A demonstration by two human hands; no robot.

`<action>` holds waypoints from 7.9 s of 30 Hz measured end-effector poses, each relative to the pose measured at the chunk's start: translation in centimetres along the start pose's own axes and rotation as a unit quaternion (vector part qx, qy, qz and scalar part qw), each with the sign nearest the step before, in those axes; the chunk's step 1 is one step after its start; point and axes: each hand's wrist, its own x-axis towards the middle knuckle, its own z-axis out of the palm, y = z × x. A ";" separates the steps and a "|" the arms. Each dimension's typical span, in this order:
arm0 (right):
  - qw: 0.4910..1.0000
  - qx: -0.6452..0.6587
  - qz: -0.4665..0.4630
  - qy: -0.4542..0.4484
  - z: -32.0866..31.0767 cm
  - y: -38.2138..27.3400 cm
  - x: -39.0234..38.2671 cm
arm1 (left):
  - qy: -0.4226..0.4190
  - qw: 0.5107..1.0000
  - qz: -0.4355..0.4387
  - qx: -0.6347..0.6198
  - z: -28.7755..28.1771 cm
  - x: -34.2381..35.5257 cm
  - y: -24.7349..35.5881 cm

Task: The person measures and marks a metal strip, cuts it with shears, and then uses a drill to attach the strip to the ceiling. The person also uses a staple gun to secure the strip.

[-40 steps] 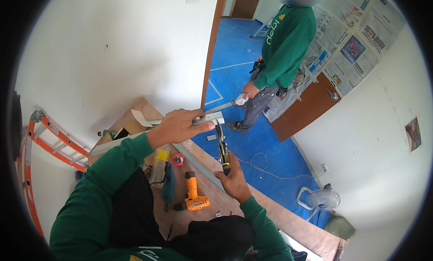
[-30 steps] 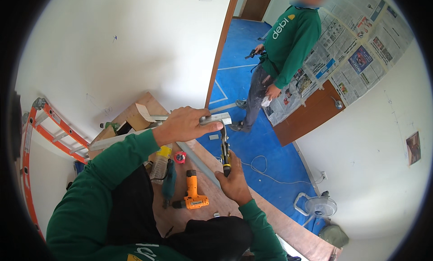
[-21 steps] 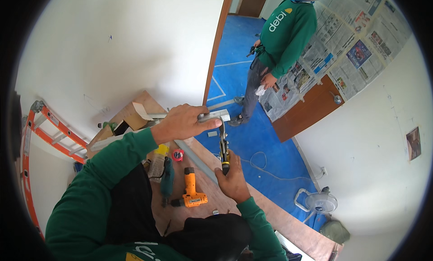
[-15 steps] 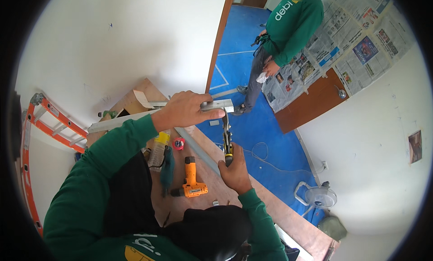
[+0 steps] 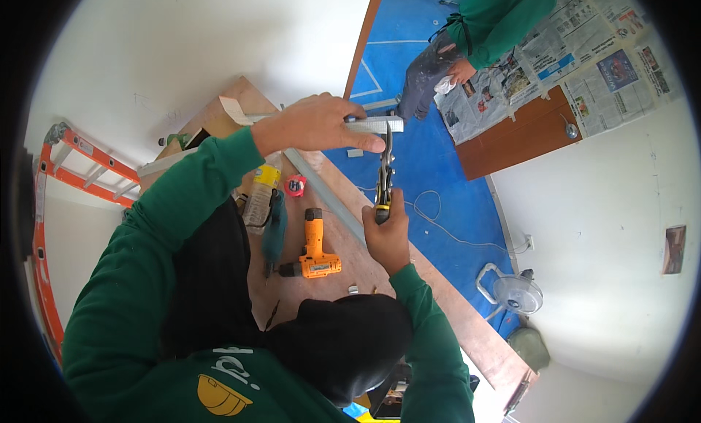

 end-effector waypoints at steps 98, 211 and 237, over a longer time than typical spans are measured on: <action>0.974 -0.188 0.003 -0.124 -4.0 -11.4 -2.9 | 0.280 0.867 0.221 -0.348 -5.8 2.6 6.5; 0.977 0.109 0.051 -0.177 -5.8 -7.6 -3.8 | 0.418 0.714 0.229 -0.512 -10.0 0.6 10.2; 0.990 0.079 0.038 -0.109 -5.3 -7.5 -2.4 | 0.442 0.710 0.156 -0.526 -6.0 1.9 11.5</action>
